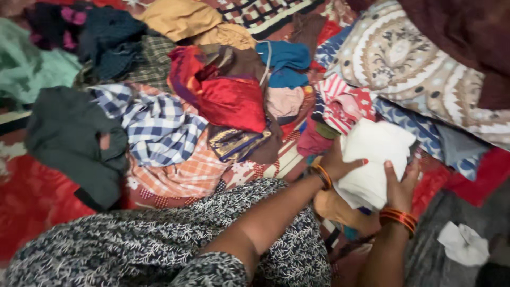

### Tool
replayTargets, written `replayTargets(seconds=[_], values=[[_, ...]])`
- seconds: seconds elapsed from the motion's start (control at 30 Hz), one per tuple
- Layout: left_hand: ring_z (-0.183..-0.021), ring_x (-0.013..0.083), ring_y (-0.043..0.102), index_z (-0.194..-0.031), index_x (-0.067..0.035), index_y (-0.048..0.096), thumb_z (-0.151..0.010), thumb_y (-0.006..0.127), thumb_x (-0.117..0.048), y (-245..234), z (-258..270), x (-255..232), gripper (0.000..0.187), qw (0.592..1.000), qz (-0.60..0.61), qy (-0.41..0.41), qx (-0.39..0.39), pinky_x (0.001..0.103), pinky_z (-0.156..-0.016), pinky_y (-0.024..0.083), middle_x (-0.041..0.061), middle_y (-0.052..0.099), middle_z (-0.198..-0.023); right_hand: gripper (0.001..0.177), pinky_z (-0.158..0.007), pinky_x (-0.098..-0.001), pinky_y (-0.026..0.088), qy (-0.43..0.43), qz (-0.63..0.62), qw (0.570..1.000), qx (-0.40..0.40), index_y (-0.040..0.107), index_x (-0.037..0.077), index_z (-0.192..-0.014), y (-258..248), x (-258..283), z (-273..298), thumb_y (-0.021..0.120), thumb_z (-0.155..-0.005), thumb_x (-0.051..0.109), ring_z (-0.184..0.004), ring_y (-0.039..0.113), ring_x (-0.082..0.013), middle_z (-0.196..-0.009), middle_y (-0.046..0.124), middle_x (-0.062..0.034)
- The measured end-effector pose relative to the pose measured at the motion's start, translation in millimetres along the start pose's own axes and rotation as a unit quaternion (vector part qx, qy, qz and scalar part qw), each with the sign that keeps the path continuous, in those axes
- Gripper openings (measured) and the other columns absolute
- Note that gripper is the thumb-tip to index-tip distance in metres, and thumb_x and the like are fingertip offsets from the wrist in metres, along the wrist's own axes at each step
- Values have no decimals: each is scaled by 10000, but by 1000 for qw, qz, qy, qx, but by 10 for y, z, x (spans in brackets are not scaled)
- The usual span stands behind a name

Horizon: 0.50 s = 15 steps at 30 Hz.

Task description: The person folds items of clothing by hand while sitting on a bed, including a blue shirt, a white top, and a checkered garment, smoothing them out and stacking them.

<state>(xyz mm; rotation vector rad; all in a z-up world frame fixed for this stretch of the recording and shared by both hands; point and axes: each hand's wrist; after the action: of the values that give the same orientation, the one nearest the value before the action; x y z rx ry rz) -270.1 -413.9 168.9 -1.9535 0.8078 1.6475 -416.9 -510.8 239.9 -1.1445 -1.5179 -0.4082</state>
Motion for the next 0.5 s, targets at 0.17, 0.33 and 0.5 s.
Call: replayTargets(seconds=[0.17,0.33,0.5], values=[[-1499,436,399,-1638,75,163,-767,793,-589,92,151,340,1263,998,-29,41,-47,456,-1211,349,347,375,-1596,786,-1253,-500,261,-100,257,961,-8,306,-51,-1625,87,-317,63,642,-1073,397,-1513,321,-482,-1638,312,-363],[-1485,464,405,-1672,77,118,-828,741,-521,156,182,409,1207,995,-56,68,-43,471,-1197,360,366,372,-1600,669,-1163,-736,166,-125,411,903,-15,449,83,-1623,482,-21,110,542,-1093,481,-1515,213,-571,-1670,319,-322],[-1406,502,448,-1682,35,129,-836,679,-422,188,32,697,1108,998,-66,-7,-5,494,-1153,384,393,406,-1527,574,-1060,-833,148,-98,411,904,-70,532,197,-1572,839,-104,98,490,-1093,510,-1524,234,-506,-1665,373,-240]])
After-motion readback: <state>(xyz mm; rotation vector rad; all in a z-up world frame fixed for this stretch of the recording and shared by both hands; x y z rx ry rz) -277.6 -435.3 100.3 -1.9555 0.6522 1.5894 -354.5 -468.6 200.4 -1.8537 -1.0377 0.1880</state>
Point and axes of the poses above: each hand's wrist, its own z-axis away from the middle knuckle, its own y-axis out of the palm, x = y × z
